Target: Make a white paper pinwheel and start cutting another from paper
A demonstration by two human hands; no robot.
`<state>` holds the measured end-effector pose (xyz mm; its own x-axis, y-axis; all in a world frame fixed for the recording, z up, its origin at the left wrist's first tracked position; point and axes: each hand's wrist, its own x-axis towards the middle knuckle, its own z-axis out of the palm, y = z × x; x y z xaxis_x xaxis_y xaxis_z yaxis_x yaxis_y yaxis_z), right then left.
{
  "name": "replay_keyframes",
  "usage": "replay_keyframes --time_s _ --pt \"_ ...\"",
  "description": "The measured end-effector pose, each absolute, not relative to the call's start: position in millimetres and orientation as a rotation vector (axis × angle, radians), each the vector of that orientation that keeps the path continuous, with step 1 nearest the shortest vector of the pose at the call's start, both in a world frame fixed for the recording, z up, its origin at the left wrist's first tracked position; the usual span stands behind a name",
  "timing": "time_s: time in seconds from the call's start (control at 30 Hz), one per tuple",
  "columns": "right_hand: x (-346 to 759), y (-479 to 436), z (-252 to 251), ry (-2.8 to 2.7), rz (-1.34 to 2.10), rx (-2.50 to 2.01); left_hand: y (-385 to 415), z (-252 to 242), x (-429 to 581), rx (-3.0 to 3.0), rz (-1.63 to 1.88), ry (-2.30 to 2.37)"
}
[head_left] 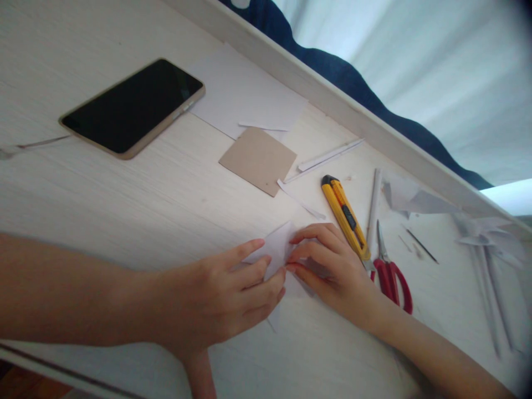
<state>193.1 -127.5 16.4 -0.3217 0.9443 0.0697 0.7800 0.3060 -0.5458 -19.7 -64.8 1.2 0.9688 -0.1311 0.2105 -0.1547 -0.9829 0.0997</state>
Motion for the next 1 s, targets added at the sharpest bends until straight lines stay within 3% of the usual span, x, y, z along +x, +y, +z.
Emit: replay_keyframes --time_s 0.6,1.0 --pt "192.7 -122.5 25.4 -2.059 0.689 -1.637 -62.4 3.1 -18.2 3.038 0.279 -0.248" --pt "198.1 -95.5 29.1 -2.326 0.391 -1.878 -63.4 4.5 -15.9 3.025 0.339 -0.197"
